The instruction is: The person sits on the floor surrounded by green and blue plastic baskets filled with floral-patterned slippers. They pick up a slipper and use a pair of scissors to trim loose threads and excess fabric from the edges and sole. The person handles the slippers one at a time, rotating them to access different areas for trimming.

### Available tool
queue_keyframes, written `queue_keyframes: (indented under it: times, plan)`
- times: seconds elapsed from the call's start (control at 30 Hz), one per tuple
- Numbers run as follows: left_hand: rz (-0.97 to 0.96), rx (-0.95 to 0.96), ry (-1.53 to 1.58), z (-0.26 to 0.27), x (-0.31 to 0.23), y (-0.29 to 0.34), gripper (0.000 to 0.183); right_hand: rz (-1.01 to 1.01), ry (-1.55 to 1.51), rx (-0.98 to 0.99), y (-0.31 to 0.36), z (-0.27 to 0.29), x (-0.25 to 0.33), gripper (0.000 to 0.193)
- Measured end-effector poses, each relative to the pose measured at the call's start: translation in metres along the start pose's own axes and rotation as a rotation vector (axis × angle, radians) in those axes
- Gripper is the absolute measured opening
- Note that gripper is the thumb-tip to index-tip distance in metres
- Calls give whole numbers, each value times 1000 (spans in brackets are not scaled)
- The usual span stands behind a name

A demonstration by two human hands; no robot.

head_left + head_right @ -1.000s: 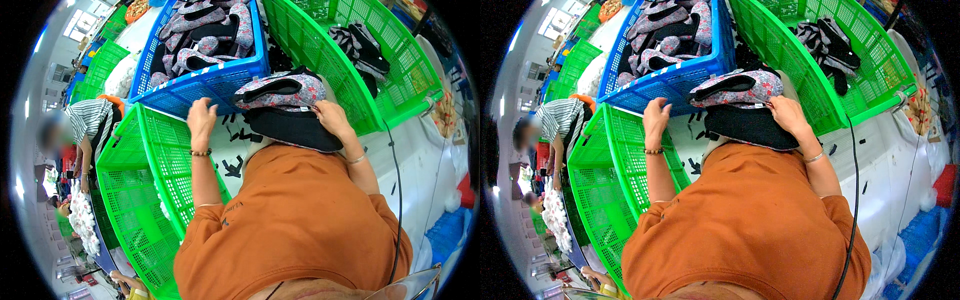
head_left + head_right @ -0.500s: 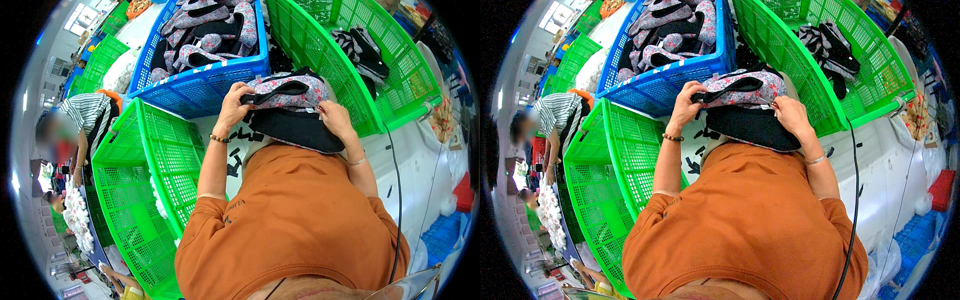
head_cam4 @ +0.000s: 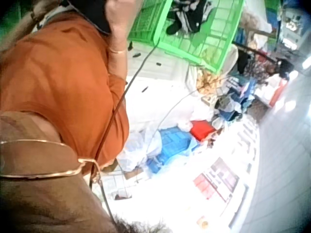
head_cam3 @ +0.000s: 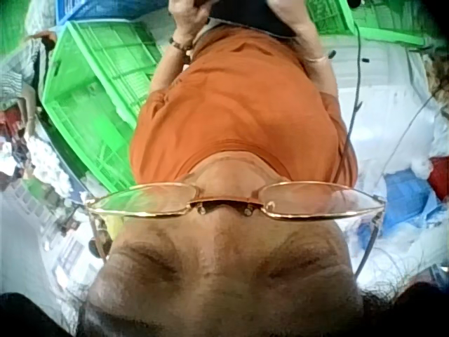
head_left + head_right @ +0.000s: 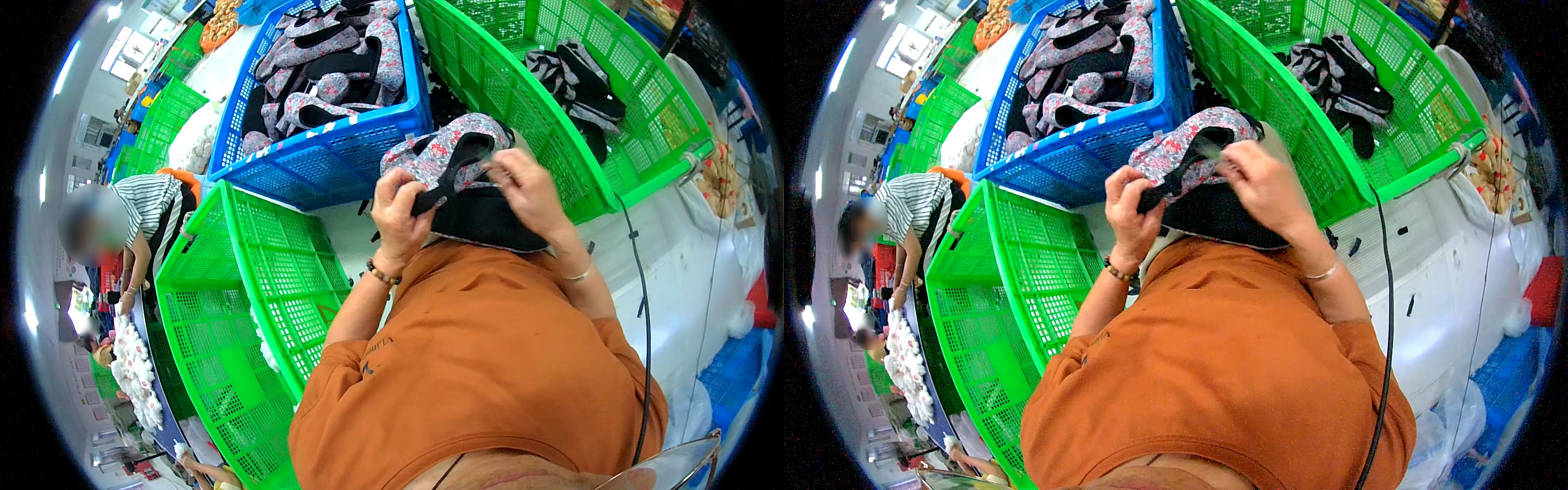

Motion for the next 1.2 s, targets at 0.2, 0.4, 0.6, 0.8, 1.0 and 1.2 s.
queue_keyframes:
  times: [0.2,0.4,0.6,0.8,1.0,1.2]
  plan:
    - [290,246,210,-22,3,9,29,57,-278,40,12,-41,-11,17]
    - [330,417,310,-29,-6,12,29,134,-393,-91,13,-26,-11,21]
    - [388,358,322,-38,7,15,29,14,-346,-57,18,-20,-1,26]
    - [575,617,471,-50,12,17,25,-357,-843,-90,30,-24,-16,19]
    - [-61,727,458,-47,-41,-36,43,-101,-847,110,23,-8,18,28]
    - [-71,875,374,-42,-46,-31,28,-47,-696,103,20,10,25,13]
Point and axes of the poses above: each hand's wrist, its own y-axis away from the middle knuckle, its own z-axis out of the back of the hand, x = y × z, the point moved 7 cm from there along -y, towards the middle knuckle, and after that the axes turned 10 degrees about z, right-handed, at the moved point
